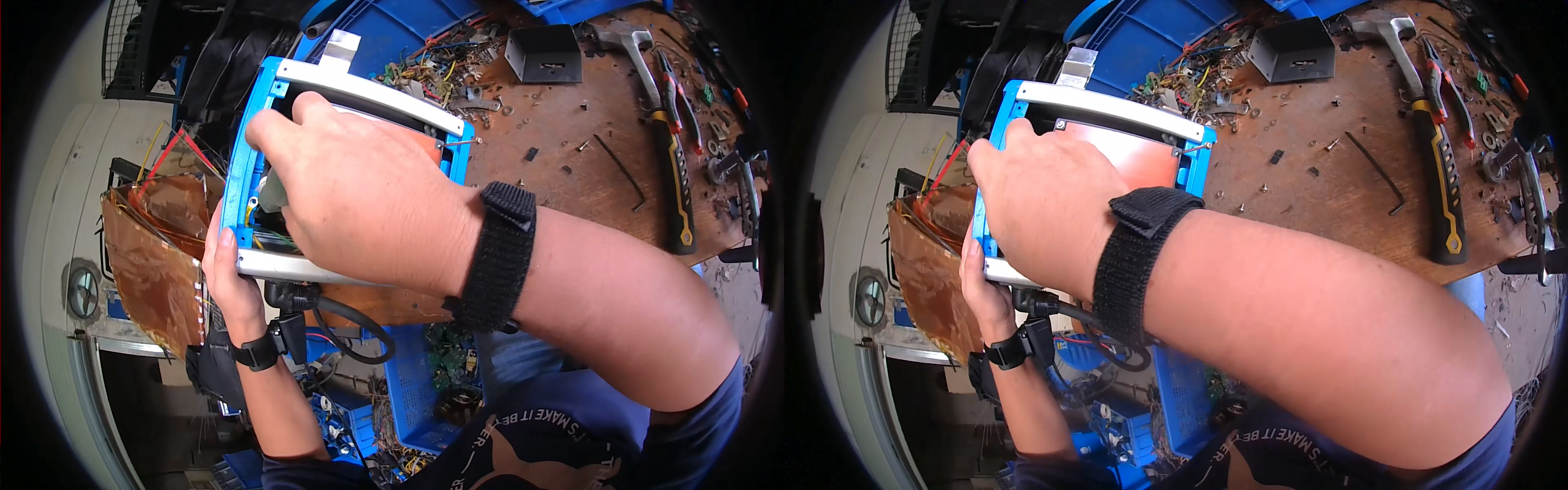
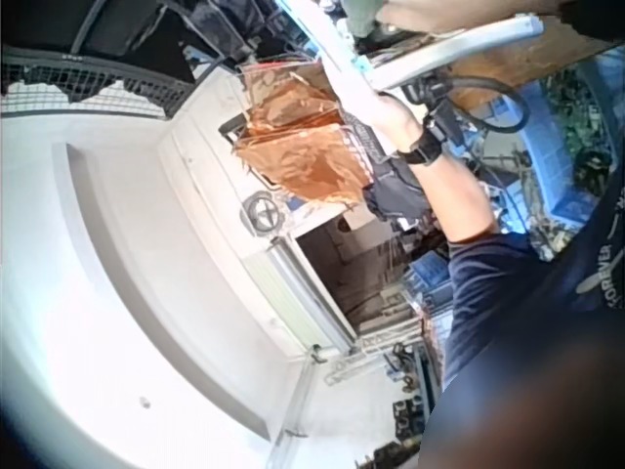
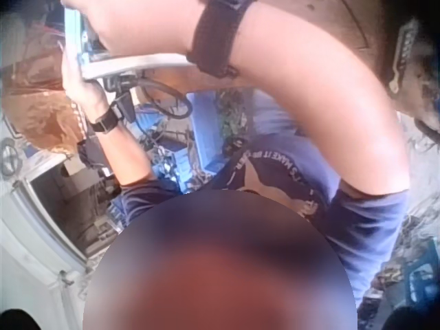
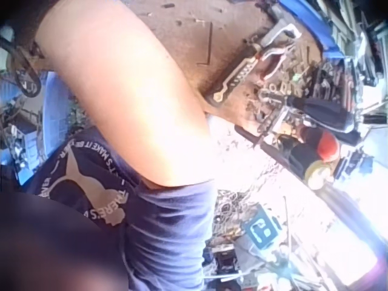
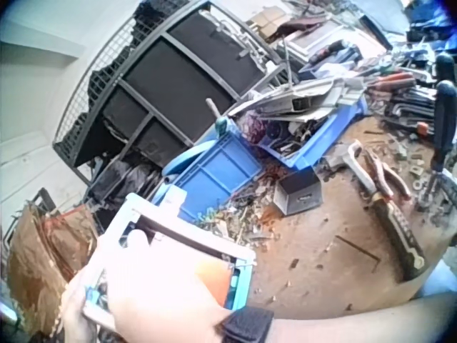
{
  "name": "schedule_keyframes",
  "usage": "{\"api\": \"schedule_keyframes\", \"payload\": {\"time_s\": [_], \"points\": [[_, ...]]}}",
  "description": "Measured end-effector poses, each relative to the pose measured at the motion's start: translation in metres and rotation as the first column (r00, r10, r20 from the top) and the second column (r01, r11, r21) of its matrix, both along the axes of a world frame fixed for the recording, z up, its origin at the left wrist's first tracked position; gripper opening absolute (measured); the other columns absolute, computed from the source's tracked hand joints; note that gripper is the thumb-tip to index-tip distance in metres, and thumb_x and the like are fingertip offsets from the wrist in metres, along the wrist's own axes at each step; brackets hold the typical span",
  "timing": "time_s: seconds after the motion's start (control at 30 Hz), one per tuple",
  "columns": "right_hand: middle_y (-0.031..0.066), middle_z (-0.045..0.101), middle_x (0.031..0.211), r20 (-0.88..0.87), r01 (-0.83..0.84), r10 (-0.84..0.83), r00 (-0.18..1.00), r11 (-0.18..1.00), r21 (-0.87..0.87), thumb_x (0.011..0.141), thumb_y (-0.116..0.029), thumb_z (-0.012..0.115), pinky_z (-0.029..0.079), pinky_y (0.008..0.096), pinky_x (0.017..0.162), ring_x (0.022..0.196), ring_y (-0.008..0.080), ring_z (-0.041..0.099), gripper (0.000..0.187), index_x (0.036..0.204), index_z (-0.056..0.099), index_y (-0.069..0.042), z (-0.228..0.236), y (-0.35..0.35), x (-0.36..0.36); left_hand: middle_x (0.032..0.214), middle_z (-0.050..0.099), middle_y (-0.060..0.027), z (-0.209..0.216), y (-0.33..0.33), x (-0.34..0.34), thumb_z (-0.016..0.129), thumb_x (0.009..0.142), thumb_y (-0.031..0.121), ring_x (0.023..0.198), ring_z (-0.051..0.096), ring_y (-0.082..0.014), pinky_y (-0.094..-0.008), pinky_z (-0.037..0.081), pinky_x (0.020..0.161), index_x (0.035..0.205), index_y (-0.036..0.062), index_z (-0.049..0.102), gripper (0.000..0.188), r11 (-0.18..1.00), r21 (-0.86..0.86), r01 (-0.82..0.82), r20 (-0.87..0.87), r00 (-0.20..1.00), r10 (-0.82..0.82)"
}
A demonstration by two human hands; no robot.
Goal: The person assembles a blue and white electronic device by inserting and tightening screws with a screwdriver. They also use a small metal tool to adjust internal components and wires within the device's casing.
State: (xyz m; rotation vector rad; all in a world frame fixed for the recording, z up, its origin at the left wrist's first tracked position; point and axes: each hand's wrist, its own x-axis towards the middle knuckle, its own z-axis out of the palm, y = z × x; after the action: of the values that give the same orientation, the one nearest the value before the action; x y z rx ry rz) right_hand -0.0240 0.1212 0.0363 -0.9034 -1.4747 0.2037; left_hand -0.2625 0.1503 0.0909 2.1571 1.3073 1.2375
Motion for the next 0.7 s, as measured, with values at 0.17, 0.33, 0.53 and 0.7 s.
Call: {"api": "schedule_keyframes", "payload": {"time_s": [0.17, 0.33, 0.53, 0.7], "points": [[0.0171, 0.064, 0.09, 0.107, -0.123, 0.143, 0.984, 0.977, -0.174, 0.083, -0.016, 0.069, 0.053, 0.0419, 0.073, 0.08, 0.0336, 0.069, 0.028, 0.101, 0.059, 0.002, 0.0009, 0.0007, 0.0041, 0.134, 0.057, -0.0216, 0.0011, 0.0, 0.0003, 0.046, 0.098, 0.029, 0.123, 0.056, -0.026, -0.0367, 0.038, 0.109, 0.141, -0.0136, 0.042, 0.061, 1.0, -0.016, 0.005, 0.026, 1.0, -0.005], [0.0176, 0.065, 0.082, 0.001, -0.039, 0.039, 0.999, 0.998, 0.045, 0.084, -0.02, 0.068, 0.054, 0.0423, 0.07, 0.078, 0.0343, 0.069, 0.032, 0.102, 0.056, 0.003, -0.0022, 0.0036, 0.0007, 0.134, 0.057, -0.0222, 0.0002, 0.0005, -0.0013, 0.046, 0.098, 0.03, 0.123, 0.056, -0.0261, -0.0369, 0.037, 0.109, 0.141, -0.0138, 0.043, 0.061, 0.999, -0.03, 0.017, 0.035, 0.999, -0.016], [0.0152, 0.067, 0.083, 0.092, -0.132, 0.141, 0.986, 0.986, -0.105, 0.082, -0.017, 0.069, 0.054, 0.0387, 0.069, 0.083, 0.0304, 0.07, 0.031, 0.104, 0.057, 0.002, -0.0006, 0.0004, 0.0015, 0.133, 0.057, -0.0221, 0.0013, 0.0004, -0.0006, 0.047, 0.098, 0.03, 0.123, 0.056, -0.0257, -0.0368, 0.038, 0.109, 0.141, -0.0139, 0.043, 0.061, 1.0, -0.02, 0.015, -0.001, 1.0, -0.015], [0.0172, 0.067, 0.084, 0.0, -0.112, 0.112, 0.994, 0.993, -0.028, 0.082, -0.015, 0.068, 0.055, 0.0386, 0.072, 0.084, 0.0312, 0.07, 0.031, 0.103, 0.056, 0.004, 0.0015, -0.0024, 0.0047, 0.133, 0.058, -0.0217, 0.0002, -0.0015, 0.0022, 0.047, 0.098, 0.03, 0.122, 0.056, -0.0257, -0.0366, 0.038, 0.109, 0.14, -0.0139, 0.044, 0.061, 1.0, -0.014, 0.016, 0.023, 1.0, -0.016]]}}
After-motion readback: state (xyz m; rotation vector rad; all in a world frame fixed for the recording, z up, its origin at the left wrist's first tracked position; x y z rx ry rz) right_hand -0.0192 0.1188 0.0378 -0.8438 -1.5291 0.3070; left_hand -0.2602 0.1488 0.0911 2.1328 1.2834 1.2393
